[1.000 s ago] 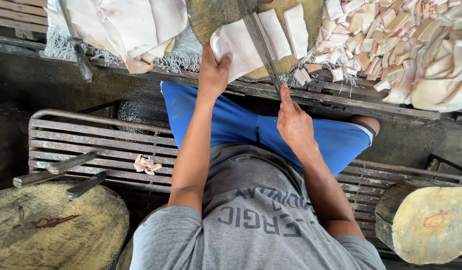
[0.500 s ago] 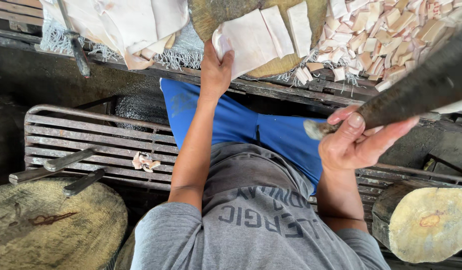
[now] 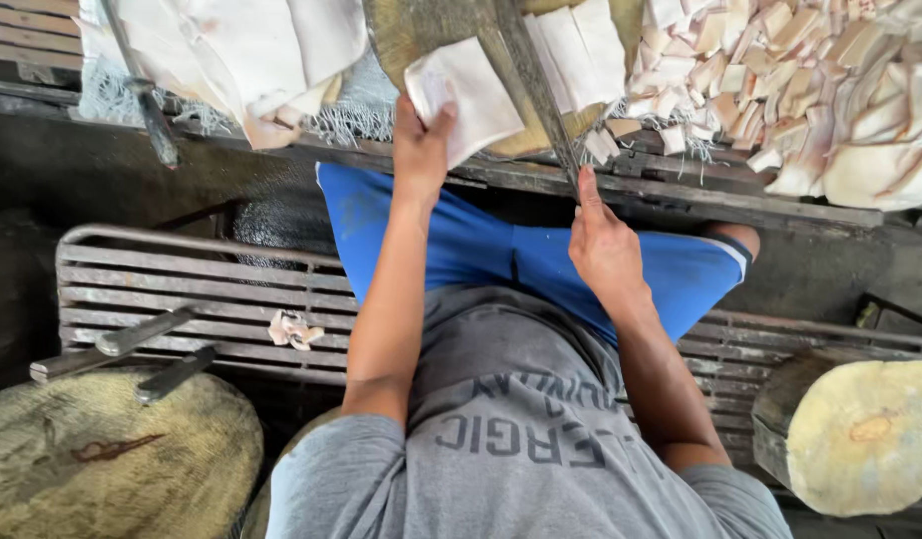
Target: The person uses a large knife to cut white animal skin into strips on a wooden block. They hold the skin by hand and chop it repeatedly, accumulating the strips on a slatted surface.
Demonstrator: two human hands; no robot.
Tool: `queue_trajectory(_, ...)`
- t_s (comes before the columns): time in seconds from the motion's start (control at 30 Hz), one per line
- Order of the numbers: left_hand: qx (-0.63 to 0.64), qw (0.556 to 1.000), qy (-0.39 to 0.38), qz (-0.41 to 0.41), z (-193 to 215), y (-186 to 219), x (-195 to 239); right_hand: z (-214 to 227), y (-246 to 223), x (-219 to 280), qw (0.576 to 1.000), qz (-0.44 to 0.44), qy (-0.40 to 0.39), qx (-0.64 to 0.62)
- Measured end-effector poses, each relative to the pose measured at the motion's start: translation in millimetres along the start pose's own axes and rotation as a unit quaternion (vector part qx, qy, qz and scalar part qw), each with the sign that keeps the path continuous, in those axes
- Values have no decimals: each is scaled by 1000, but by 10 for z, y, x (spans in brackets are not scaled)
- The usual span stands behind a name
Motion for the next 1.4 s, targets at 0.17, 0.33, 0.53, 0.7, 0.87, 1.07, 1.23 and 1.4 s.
queue_trajectory(0.17,-97,993,-65,7,-389,227,-55,62,-36,-107,1000,-12,11,-22)
queue_trajectory(0.33,-356,933,-53,-16,-254,461,-24,280,-285,-63,994,12,64,-83)
queue_trajectory(0.53,-343,938,-31,-48,-136,477,-31,44,-345,-89,1000,2,5,-18)
queue_trajectory(0.7,-356,933,-40,-44,-164,473,-9,189,-462,-112,998,36,33,-39)
queue_trajectory(0.87,-356,932,-29,-58,-162,531,13,1054,-539,223,979,59,169,-96)
queue_trajectory(1.07,-360,931,-30,-44,-166,539,-1,1134,-643,229,899,193,368,-140)
queue_trajectory(1.23,-329,942,-17,-64,-274,603,-134,158,-474,-249,999,25,-8,45)
queue_trajectory(1.4,-286,953,-24,-99,-248,615,32,232,-397,-154,1000,-1,-11,6)
Point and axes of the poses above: each hand's wrist, its own x-axis away from the middle knuckle, its own z-axis out of the back of the hand, y = z × x, the point moved 10 cm from there along -x, towards the middle knuckle, and after that the axes turned 5 degrees about -x, right-handed, at the moved point
